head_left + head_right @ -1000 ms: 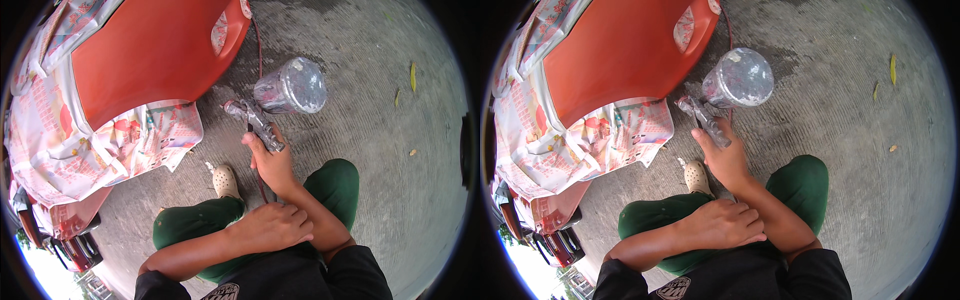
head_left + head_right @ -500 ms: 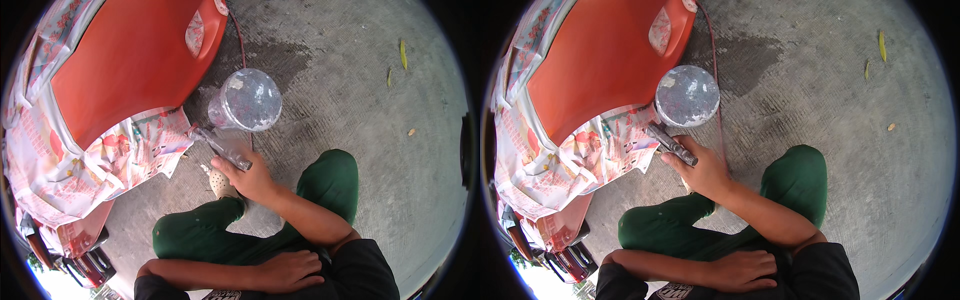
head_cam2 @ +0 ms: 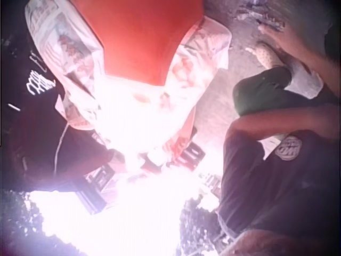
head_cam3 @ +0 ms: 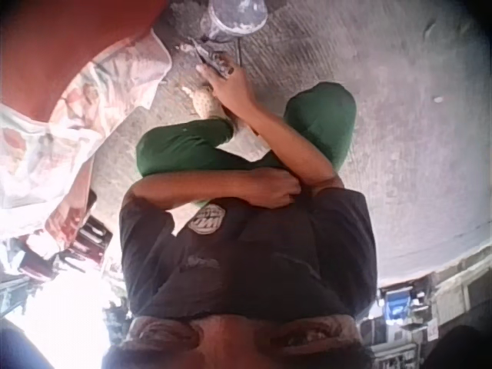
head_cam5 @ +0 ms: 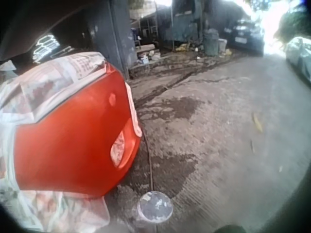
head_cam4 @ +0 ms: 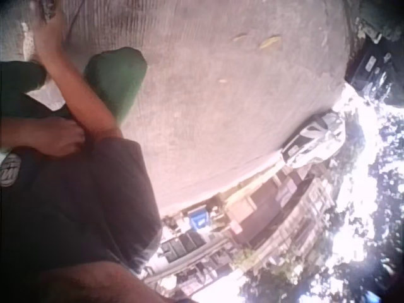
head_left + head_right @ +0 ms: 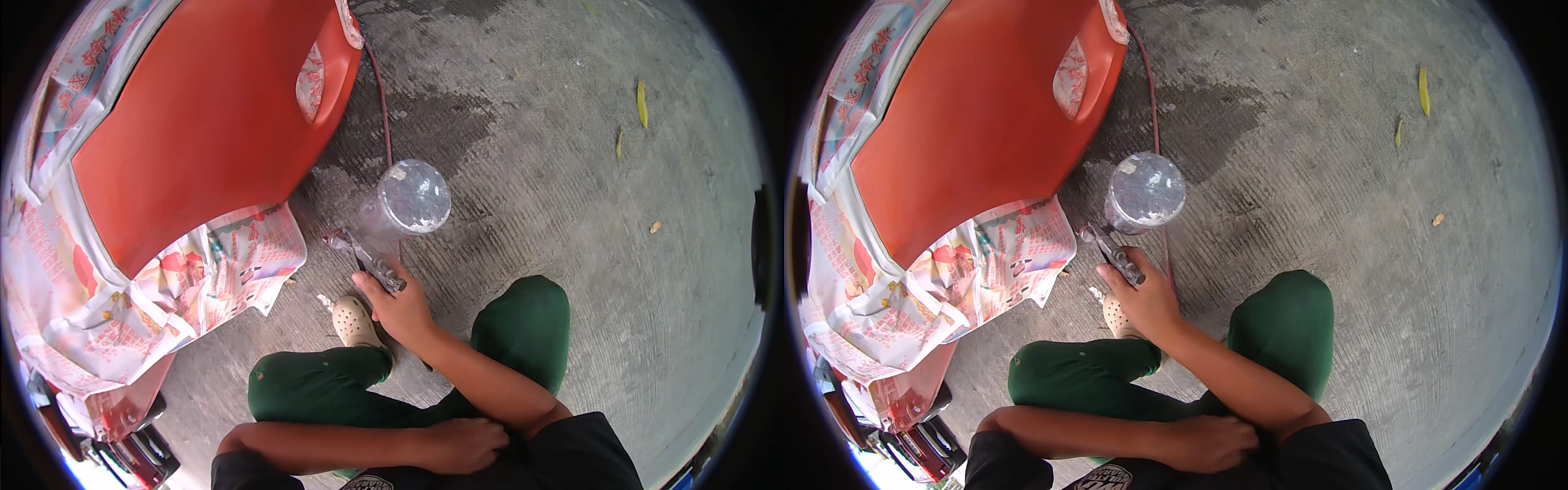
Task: The person uses a spray gun to apply a coat of paint to a red car bumper. The bumper is partially covered with newspaper to protect adjacent areas. The person moves around the bumper, spraying different sections while kneeling and standing.
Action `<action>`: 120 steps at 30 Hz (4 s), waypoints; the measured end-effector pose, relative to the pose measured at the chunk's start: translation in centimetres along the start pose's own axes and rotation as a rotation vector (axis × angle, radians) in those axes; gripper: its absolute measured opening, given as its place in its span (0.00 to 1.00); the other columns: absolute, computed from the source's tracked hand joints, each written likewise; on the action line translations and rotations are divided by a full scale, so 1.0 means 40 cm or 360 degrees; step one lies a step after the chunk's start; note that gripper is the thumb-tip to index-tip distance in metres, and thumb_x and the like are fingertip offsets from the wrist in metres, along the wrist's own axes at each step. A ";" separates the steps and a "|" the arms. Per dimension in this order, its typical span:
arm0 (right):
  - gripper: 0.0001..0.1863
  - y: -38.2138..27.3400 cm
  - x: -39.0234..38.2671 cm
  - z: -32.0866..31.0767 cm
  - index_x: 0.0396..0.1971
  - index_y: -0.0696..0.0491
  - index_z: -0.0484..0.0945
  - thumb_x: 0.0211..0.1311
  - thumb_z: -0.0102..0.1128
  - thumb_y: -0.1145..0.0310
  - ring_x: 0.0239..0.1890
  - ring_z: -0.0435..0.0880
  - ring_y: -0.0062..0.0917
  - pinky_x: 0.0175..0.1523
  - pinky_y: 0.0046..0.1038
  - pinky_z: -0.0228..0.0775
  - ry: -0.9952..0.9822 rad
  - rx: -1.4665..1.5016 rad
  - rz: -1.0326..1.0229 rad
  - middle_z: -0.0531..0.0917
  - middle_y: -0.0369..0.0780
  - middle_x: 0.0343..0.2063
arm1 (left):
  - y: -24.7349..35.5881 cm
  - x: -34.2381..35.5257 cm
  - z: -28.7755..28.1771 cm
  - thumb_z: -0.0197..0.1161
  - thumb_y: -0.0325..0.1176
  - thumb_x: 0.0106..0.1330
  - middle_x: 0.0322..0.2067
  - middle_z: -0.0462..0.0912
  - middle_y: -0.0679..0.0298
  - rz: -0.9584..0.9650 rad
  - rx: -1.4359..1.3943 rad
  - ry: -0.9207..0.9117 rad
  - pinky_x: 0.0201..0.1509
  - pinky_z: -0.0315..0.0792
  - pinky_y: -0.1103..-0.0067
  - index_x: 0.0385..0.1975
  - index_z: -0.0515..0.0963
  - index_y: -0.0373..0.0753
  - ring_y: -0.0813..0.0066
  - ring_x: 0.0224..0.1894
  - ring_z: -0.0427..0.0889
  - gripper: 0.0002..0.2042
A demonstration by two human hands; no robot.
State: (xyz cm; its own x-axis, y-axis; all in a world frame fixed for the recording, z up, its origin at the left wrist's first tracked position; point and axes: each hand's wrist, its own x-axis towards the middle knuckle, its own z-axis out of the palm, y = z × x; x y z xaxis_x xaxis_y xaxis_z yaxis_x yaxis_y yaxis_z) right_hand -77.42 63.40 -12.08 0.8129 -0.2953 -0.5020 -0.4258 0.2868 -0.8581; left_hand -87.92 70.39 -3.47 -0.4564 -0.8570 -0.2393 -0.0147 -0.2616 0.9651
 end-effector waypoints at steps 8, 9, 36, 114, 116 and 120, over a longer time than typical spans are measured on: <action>0.28 -0.125 -0.067 0.016 0.57 0.54 0.77 0.69 0.64 0.46 0.48 0.84 0.53 0.51 0.43 0.74 0.0307 -0.0242 0.0107 0.87 0.51 0.47 | 0.113 -0.025 -0.122 0.47 0.38 0.80 0.56 0.81 0.48 0.0270 -0.0587 -0.1255 0.67 0.70 0.68 0.61 0.74 0.32 0.56 0.61 0.79 0.20; 0.29 -0.151 -0.080 0.015 0.58 0.53 0.77 0.69 0.64 0.46 0.49 0.84 0.53 0.52 0.43 0.74 0.0309 -0.0310 0.0028 0.86 0.51 0.48 | 0.150 -0.038 -0.128 0.47 0.40 0.80 0.56 0.81 0.49 0.0246 -0.0618 -0.1239 0.66 0.70 0.68 0.61 0.74 0.32 0.56 0.61 0.79 0.20; 0.28 -0.305 -0.527 0.576 0.50 0.55 0.78 0.61 0.73 0.49 0.43 0.89 0.46 0.46 0.39 0.79 0.0386 0.0119 -0.0043 0.89 0.48 0.40 | 0.056 -0.989 0.133 0.66 0.46 0.68 0.67 0.67 0.44 -0.0903 0.0614 0.0263 0.74 0.57 0.51 0.68 0.67 0.34 0.39 0.70 0.63 0.33; 0.31 -0.253 -0.591 0.870 0.52 0.58 0.79 0.59 0.75 0.50 0.47 0.88 0.48 0.53 0.40 0.79 0.0739 0.0601 -0.0026 0.87 0.50 0.44 | 0.081 -1.230 -0.034 0.60 0.28 0.76 0.48 0.79 0.69 -0.0770 -0.0525 0.0702 0.55 0.71 0.77 0.55 0.72 0.36 0.83 0.52 0.77 0.11; 0.31 -0.246 -0.589 0.876 0.52 0.58 0.79 0.59 0.75 0.49 0.47 0.88 0.48 0.53 0.40 0.79 0.0725 0.0610 0.0001 0.87 0.51 0.44 | 0.078 -1.231 -0.036 0.60 0.28 0.76 0.48 0.78 0.69 -0.0790 -0.0501 0.0663 0.54 0.72 0.77 0.54 0.72 0.37 0.83 0.51 0.76 0.11; 0.30 -0.242 -0.586 0.879 0.52 0.58 0.79 0.60 0.74 0.49 0.47 0.88 0.48 0.53 0.40 0.78 0.0780 0.0606 -0.0057 0.88 0.51 0.44 | 0.087 -1.225 -0.039 0.60 0.29 0.76 0.46 0.78 0.70 -0.0999 -0.0617 0.0673 0.52 0.71 0.77 0.53 0.72 0.37 0.83 0.49 0.76 0.10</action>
State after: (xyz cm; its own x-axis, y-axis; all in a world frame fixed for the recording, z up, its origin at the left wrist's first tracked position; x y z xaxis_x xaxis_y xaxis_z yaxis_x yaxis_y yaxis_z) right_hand -78.36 99.58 11.77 0.5087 -0.6688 -0.5421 -0.1567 0.5472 -0.8222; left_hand -64.20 110.79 11.44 -0.0934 -0.5758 -0.8123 0.1873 -0.8114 0.5536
